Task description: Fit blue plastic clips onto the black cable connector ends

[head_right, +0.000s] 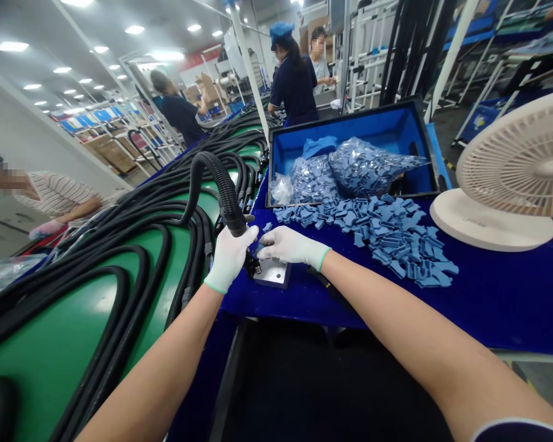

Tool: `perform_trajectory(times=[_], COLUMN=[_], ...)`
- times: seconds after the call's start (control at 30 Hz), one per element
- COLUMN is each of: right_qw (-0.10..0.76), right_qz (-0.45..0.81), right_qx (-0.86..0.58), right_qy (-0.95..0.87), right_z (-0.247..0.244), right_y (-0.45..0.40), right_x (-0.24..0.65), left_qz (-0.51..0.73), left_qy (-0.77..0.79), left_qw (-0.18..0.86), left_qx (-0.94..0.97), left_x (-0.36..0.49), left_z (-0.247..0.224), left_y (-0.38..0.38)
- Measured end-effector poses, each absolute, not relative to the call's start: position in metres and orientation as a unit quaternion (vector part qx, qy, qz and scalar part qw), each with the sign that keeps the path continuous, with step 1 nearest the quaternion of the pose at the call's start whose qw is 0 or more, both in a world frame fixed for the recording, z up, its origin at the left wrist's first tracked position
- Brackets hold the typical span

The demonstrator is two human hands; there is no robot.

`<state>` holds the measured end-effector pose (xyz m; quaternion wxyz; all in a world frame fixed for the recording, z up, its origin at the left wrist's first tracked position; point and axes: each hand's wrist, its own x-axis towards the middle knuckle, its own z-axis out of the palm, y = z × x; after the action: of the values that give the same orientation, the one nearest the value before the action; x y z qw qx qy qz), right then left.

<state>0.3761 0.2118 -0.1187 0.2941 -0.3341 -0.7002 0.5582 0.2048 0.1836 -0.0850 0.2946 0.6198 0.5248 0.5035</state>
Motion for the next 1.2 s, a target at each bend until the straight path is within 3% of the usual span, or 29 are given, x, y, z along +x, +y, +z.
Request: perform_trajectory(times=[0.97, 1.2], right_qw=[0.205, 0.233], right_qz=[0.485, 0.491], right_qx=[-0.335, -0.357], right_qy=[-0.781, -0.760], right_z=[-0.110, -0.118], right_y=[0.212, 0.211], right_x=[0.372, 0.365], left_qz=[0.498, 0.501], left_qy=[0.472, 0.463], left_qw=[0.355, 0.360], left_qx=[0.635, 0.636], left_x=[0.199, 0.204], left_z=[-0.089, -0.083], left_y=[0.187, 0.182])
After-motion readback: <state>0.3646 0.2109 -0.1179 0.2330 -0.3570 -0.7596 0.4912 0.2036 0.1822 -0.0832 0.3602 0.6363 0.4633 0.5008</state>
